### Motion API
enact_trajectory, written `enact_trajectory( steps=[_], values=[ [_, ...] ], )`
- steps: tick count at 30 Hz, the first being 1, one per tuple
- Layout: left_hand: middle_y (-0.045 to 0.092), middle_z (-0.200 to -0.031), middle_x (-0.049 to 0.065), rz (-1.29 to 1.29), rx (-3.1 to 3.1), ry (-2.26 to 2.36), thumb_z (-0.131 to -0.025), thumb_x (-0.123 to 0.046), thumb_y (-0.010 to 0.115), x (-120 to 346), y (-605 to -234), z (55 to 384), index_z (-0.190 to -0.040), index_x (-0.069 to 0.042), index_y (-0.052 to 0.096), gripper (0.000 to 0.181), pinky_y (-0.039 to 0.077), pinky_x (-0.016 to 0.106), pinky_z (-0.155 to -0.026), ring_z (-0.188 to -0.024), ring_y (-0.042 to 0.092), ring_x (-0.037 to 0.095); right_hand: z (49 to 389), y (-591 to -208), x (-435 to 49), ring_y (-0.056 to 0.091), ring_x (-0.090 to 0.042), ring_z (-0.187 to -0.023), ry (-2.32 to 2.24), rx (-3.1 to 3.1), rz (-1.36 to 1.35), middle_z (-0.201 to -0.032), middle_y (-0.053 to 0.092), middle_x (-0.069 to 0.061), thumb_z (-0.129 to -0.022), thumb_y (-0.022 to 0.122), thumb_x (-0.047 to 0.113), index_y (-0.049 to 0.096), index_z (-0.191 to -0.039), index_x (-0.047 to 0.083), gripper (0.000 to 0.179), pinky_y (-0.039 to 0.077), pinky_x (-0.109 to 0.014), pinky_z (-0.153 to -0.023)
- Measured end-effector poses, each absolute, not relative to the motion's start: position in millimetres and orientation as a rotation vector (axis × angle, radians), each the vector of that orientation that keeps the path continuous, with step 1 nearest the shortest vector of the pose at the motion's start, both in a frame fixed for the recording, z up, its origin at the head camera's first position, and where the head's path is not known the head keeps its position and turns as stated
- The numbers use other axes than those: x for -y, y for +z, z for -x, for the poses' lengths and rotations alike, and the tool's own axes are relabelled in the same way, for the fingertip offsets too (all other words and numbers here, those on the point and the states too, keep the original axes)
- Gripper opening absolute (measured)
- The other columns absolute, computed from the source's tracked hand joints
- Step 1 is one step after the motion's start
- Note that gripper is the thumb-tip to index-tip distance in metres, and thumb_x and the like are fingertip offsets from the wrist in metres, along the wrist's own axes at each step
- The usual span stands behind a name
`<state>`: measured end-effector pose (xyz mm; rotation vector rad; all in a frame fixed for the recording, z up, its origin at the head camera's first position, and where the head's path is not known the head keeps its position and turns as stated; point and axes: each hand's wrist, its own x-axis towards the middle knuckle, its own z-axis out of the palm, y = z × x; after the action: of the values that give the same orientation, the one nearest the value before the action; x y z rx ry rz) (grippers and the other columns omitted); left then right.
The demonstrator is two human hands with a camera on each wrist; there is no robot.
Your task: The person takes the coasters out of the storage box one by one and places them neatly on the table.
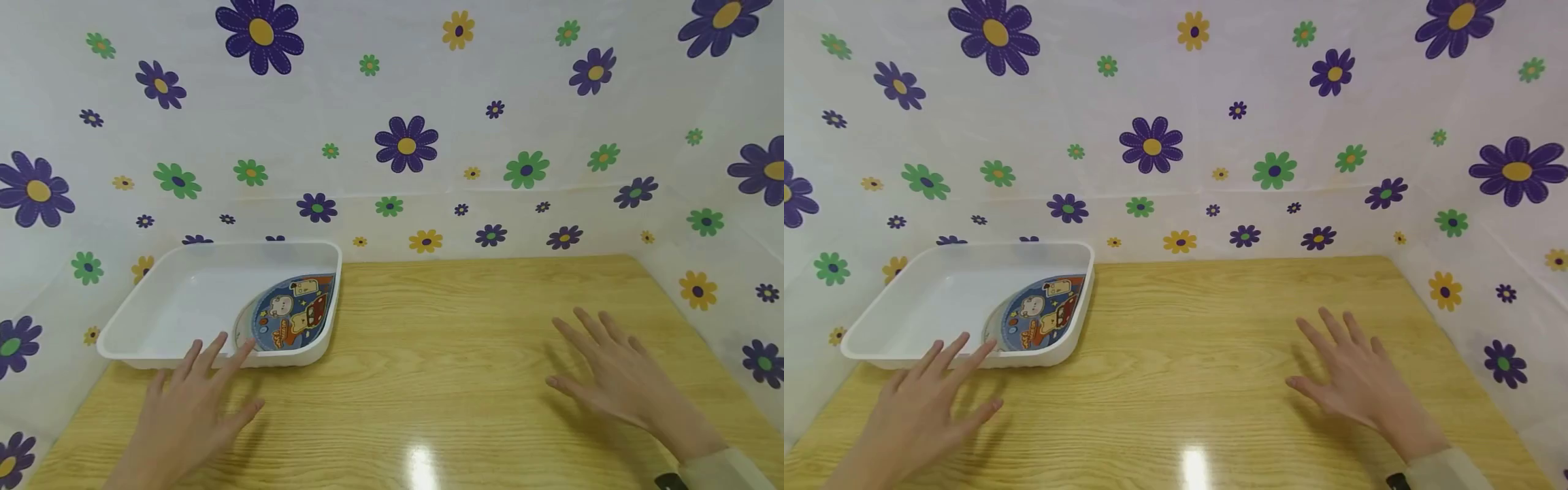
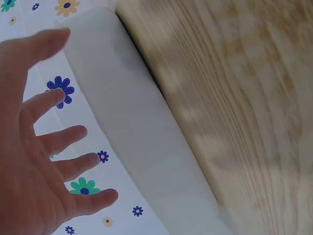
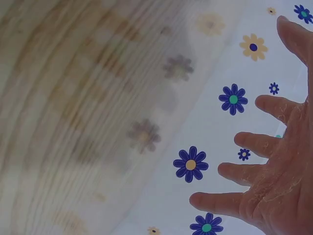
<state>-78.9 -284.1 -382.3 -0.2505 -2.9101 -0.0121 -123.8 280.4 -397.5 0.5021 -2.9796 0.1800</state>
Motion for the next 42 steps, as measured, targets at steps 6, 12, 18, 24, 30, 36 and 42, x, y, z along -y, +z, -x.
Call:
enact_trajectory(
  steps=[6,12,18,24,30,36,42],
  values=[
    [0.059,-0.141,0.02,0.288,2.821,-0.125,-0.087,-0.034,0.078,288,-381,86,-0.142,-0.022,0.059,0.06,0.045,0.074,-0.09,-0.124,0.057,0.048,131,-396,-271,0.041,-0.06,-0.138,0.22,2.934,-0.578,-0.158,0.04,-0.026,-0.091,0.065,0.063,0.045,-0.154,0.017,0.081,0.042,-0.078,-0.098],
    [0.068,-0.126,0.018,0.327,2.714,-0.165,-0.083,-0.021,0.081,290,-384,92,-0.126,-0.019,0.07,0.044,0.049,0.069,-0.081,-0.11,0.064,0.046,141,-392,-257,0.046,-0.056,-0.136,0.24,2.952,-0.616,-0.156,0.043,-0.026,-0.093,0.062,0.064,0.046,-0.153,0.015,0.079,0.049,-0.072,-0.093],
    [0.071,-0.113,0.013,0.32,2.705,-0.174,-0.085,-0.017,0.08,289,-384,98,-0.116,-0.02,0.074,0.032,0.051,0.065,-0.076,-0.101,0.067,0.043,151,-386,-242,0.052,-0.052,-0.134,0.228,2.966,-0.66,-0.154,0.046,-0.025,-0.094,0.059,0.065,0.047,-0.153,0.016,0.078,0.053,-0.067,-0.091],
    [0.072,-0.104,0.012,0.322,2.689,-0.169,-0.086,-0.016,0.08,289,-385,102,-0.112,-0.017,0.075,0.026,0.054,0.061,-0.073,-0.095,0.068,0.041,164,-383,-223,0.056,-0.048,-0.131,0.246,2.926,-0.729,-0.152,0.05,-0.023,-0.094,0.06,0.064,0.05,-0.152,0.016,0.075,0.053,-0.064,-0.094],
    [0.072,-0.098,0.012,0.333,2.648,-0.185,-0.084,-0.014,0.081,289,-388,104,-0.107,-0.014,0.076,0.024,0.057,0.057,-0.069,-0.088,0.068,0.04,173,-382,-207,0.054,-0.046,-0.134,0.275,2.925,-0.779,-0.154,0.049,-0.02,-0.094,0.058,0.066,0.048,-0.153,0.019,0.076,0.051,-0.065,-0.098],
    [0.072,-0.096,0.011,0.338,2.617,-0.183,-0.082,-0.013,0.082,290,-389,105,-0.107,-0.014,0.077,0.025,0.057,0.055,-0.067,-0.085,0.068,0.039,178,-379,-194,0.057,-0.046,-0.131,0.301,2.903,-0.824,-0.153,0.051,-0.02,-0.093,0.062,0.062,0.049,-0.152,0.019,0.074,0.053,-0.065,-0.094],
    [0.072,-0.095,0.01,0.333,2.613,-0.183,-0.083,-0.013,0.082,289,-388,104,-0.106,-0.013,0.076,0.024,0.058,0.054,-0.067,-0.085,0.068,0.038,183,-380,-186,0.058,-0.046,-0.13,0.307,2.897,-0.862,-0.151,0.052,-0.02,-0.095,0.061,0.058,0.048,-0.153,0.018,0.071,0.054,-0.064,-0.092]
  ],
)
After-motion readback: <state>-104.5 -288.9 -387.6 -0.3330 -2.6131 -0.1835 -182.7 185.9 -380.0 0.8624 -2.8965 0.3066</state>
